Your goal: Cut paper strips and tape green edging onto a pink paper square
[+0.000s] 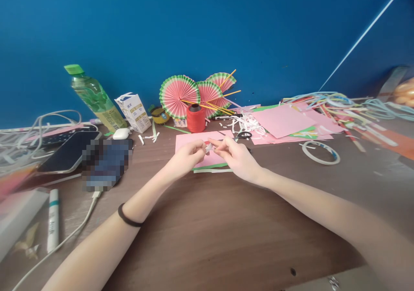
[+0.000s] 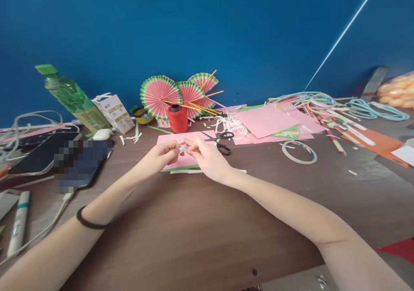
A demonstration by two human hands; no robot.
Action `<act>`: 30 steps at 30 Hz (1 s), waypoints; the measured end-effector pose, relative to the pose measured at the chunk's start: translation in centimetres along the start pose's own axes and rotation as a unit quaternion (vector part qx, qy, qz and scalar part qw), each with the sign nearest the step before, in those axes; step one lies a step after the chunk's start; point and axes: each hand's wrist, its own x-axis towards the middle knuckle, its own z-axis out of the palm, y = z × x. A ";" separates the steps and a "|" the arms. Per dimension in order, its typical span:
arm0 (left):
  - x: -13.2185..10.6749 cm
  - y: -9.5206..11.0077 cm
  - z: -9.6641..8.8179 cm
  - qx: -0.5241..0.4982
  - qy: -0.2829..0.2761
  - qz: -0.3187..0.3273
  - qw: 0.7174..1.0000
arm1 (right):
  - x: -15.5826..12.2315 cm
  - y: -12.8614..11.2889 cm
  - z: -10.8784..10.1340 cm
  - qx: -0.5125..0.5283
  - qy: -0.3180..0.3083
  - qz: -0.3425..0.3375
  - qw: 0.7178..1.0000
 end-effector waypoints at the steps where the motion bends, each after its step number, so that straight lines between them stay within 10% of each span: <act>1: 0.0 -0.1 0.0 -0.008 0.003 0.000 1.000 | 0.0 0.2 0.0 0.006 0.000 -0.005 1.000; 15: 0.9 -1.1 -1.0 -0.020 0.033 0.026 0.999 | 0.3 1.0 -0.3 0.108 0.022 -0.031 0.993; 21: 1.0 -1.4 -2.6 0.210 0.119 -0.002 0.971 | 0.3 1.0 0.1 0.050 -0.025 -0.020 0.998; 30: 0.9 -2.7 -3.3 0.475 0.069 -0.075 0.874 | 0.0 1.9 0.8 -0.084 -0.167 -0.017 0.982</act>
